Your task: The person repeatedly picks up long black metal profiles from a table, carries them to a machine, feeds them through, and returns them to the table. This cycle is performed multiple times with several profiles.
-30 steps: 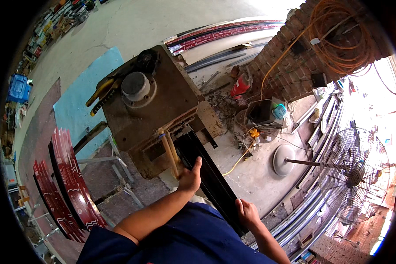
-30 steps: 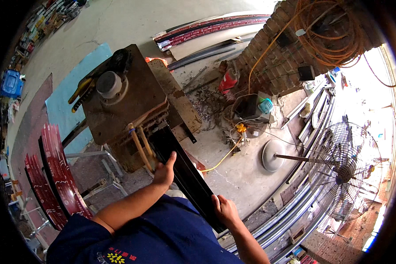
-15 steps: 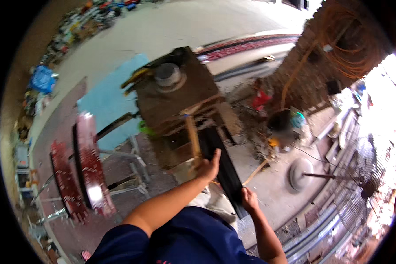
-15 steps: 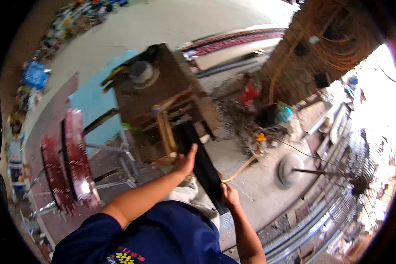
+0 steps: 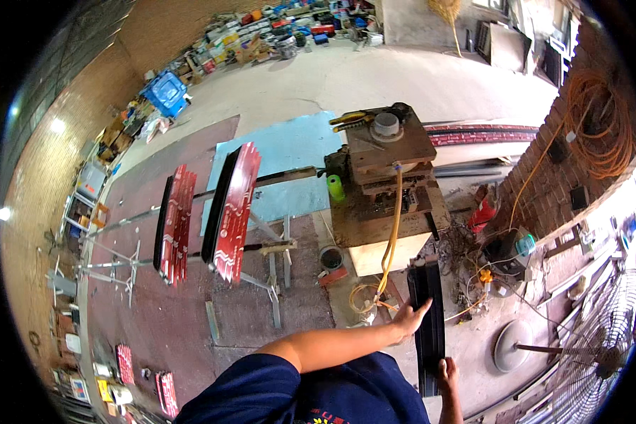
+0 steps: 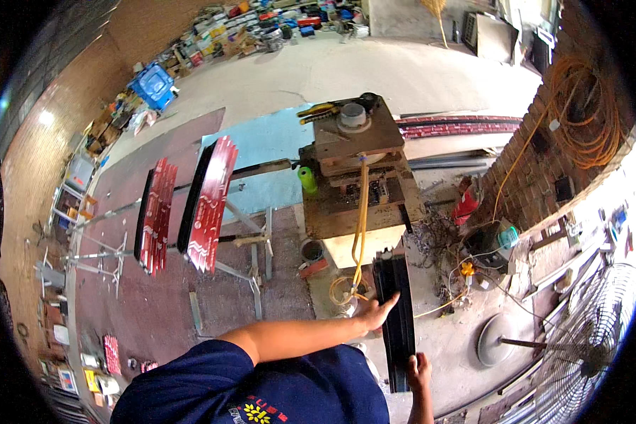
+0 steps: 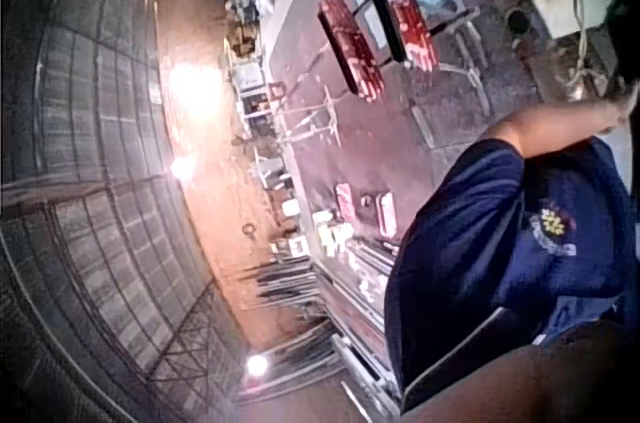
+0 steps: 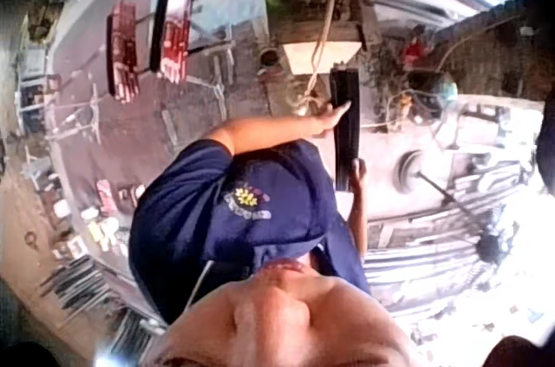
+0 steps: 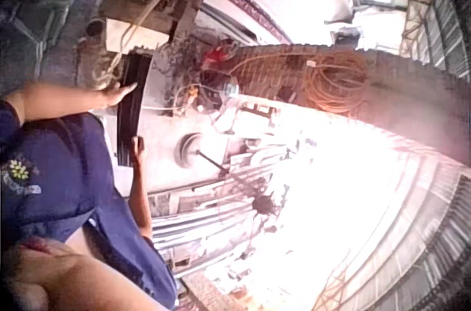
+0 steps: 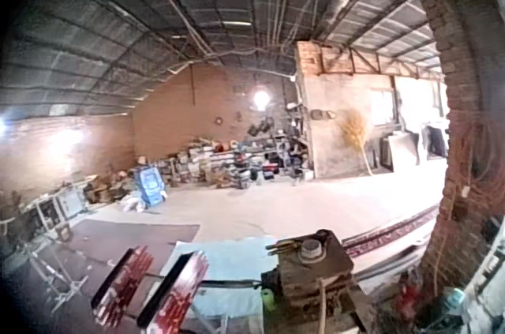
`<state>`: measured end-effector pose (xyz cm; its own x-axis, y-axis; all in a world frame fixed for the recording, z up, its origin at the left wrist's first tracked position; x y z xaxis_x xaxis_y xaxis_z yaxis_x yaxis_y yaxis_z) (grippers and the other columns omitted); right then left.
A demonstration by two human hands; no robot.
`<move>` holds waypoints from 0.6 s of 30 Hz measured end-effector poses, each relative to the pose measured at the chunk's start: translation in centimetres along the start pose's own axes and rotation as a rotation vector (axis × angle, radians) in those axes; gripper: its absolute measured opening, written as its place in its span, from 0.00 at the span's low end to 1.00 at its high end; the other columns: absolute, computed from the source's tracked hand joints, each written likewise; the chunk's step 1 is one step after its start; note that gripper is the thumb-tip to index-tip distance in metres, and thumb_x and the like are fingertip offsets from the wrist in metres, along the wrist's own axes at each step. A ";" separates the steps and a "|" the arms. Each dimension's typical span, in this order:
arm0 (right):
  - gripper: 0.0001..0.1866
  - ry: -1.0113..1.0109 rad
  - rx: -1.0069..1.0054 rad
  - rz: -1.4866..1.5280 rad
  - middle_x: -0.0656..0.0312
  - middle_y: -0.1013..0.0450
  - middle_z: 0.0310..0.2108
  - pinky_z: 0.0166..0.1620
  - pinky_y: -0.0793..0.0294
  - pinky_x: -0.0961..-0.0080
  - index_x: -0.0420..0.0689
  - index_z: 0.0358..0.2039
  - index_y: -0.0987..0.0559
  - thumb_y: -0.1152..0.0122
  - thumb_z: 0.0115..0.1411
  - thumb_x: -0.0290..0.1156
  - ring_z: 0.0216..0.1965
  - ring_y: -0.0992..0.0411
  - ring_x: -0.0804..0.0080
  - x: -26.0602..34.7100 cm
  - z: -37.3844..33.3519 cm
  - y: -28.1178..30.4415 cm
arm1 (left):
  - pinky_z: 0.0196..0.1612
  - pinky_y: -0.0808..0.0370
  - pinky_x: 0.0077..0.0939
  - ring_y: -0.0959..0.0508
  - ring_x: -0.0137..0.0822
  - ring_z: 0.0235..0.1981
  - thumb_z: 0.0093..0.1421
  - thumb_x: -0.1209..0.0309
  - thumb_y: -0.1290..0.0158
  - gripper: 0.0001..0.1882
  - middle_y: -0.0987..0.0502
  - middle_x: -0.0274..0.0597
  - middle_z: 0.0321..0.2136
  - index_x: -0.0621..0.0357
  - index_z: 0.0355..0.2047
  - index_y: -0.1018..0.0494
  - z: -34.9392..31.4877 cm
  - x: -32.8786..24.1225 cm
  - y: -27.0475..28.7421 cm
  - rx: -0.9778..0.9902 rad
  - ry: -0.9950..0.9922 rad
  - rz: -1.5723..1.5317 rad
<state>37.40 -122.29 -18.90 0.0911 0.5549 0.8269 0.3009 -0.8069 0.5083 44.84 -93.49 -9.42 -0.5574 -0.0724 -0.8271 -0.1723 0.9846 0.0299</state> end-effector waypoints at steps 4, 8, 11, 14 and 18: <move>0.29 -0.067 0.243 0.140 0.68 0.30 0.26 0.33 0.35 0.77 0.36 0.35 0.24 0.35 0.58 0.55 0.31 0.35 0.81 3.9 -3.5 2.2 | 0.57 0.31 0.34 0.26 0.43 0.55 0.60 0.36 0.50 0.43 0.24 0.51 0.53 0.63 0.60 0.33 -3.8 4.2 0.2 -0.098 -0.119 -0.051; 0.24 0.000 0.351 0.341 0.64 0.25 0.34 0.42 0.31 0.77 0.34 0.43 0.24 0.33 0.58 0.44 0.37 0.31 0.79 10.2 -3.6 0.5 | 0.59 0.33 0.36 0.27 0.47 0.57 0.57 0.31 0.51 0.49 0.25 0.54 0.55 0.63 0.61 0.34 -6.2 6.3 2.3 -0.083 -0.037 -0.210; 0.24 0.069 0.451 0.354 0.61 0.24 0.37 0.45 0.30 0.77 0.33 0.46 0.24 0.33 0.59 0.41 0.40 0.30 0.79 13.8 -2.5 -2.2 | 0.59 0.33 0.35 0.28 0.44 0.58 0.59 0.34 0.50 0.46 0.26 0.52 0.55 0.64 0.61 0.34 -7.7 6.2 7.0 -0.247 -0.054 -0.202; 0.27 0.193 0.447 0.308 0.62 0.23 0.38 0.47 0.29 0.76 0.33 0.49 0.24 0.34 0.60 0.44 0.41 0.29 0.78 17.6 -1.4 -4.7 | 0.57 0.32 0.34 0.27 0.40 0.54 0.58 0.39 0.44 0.44 0.25 0.50 0.54 0.66 0.59 0.33 -10.7 2.3 10.9 -0.173 -0.151 -0.357; 0.28 0.223 0.471 0.203 0.63 0.23 0.37 0.46 0.29 0.76 0.32 0.48 0.22 0.37 0.62 0.47 0.40 0.29 0.79 24.5 -0.2 -8.2 | 0.47 0.26 0.27 0.25 0.30 0.42 0.57 0.40 0.42 0.39 0.22 0.41 0.42 0.63 0.53 0.31 -14.8 -0.4 16.6 -0.143 -0.191 -0.399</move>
<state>37.00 -102.16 -2.79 0.0037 0.3001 0.9539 0.6948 -0.6869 0.2134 30.12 -79.48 -0.29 -0.2677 -0.3970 -0.8779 -0.4609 0.8529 -0.2451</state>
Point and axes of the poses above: each hand's wrist, its own z-axis towards the middle knuckle, its own y-axis out of the back of the hand, x = y × z, the point moved 8 cm from there along z, towards the middle knuckle
